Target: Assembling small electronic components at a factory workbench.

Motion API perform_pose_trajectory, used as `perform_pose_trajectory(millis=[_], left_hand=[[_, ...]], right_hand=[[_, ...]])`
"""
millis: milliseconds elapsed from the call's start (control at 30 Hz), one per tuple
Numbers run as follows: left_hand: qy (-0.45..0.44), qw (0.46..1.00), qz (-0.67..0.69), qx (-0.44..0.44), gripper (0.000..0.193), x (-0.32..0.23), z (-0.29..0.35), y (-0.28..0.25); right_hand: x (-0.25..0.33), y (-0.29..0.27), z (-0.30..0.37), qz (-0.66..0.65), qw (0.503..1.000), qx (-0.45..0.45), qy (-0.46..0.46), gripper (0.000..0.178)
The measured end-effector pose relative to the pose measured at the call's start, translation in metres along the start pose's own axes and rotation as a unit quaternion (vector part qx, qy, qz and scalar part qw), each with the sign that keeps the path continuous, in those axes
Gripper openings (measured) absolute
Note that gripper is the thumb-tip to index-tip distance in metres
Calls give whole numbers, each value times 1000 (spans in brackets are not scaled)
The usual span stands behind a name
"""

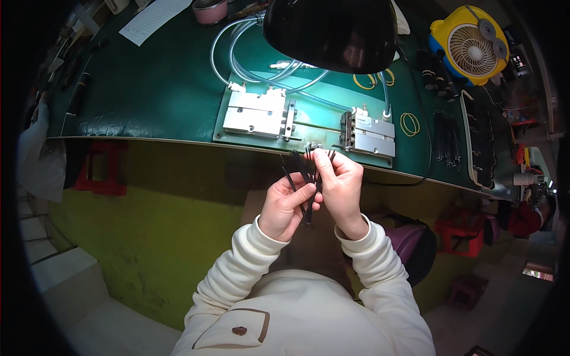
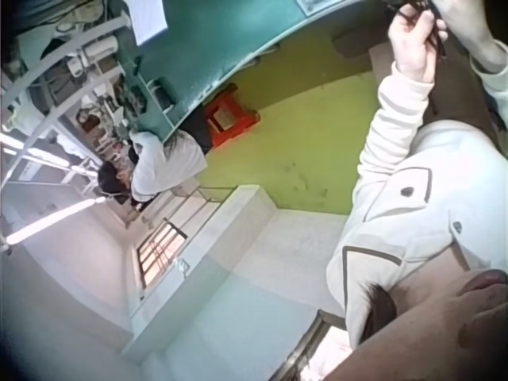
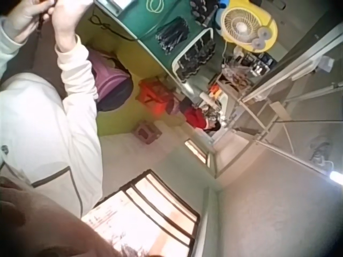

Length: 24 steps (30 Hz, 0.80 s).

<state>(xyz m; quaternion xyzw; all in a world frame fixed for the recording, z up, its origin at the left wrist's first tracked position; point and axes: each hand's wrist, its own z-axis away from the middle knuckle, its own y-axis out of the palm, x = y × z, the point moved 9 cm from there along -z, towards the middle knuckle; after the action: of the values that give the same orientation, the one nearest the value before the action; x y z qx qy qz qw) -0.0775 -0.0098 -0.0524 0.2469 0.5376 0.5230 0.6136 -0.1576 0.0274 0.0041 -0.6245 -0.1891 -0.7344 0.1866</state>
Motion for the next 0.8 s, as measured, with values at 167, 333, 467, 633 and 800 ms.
perform_pose_trajectory(millis=[167,333,467,633,800], left_hand=[[-4,1000,-9,-5,14,-1,0,0],[-7,1000,-11,-4,15,-1,-2,1],[-5,1000,-11,-3,15,-3,-2,1],[5,1000,-23,-8,14,-5,-1,5],[3,999,-37,-19,12,-5,2,5]], right_hand=[[1,-1,0,-2,1000,-5,-10,19],[2,-2,-3,8,999,-12,-31,20],[4,-1,-3,20,999,-14,-33,19],[1,-3,-4,-1,999,-21,-28,22],[-2,-4,0,-19,1000,-3,-11,23]])
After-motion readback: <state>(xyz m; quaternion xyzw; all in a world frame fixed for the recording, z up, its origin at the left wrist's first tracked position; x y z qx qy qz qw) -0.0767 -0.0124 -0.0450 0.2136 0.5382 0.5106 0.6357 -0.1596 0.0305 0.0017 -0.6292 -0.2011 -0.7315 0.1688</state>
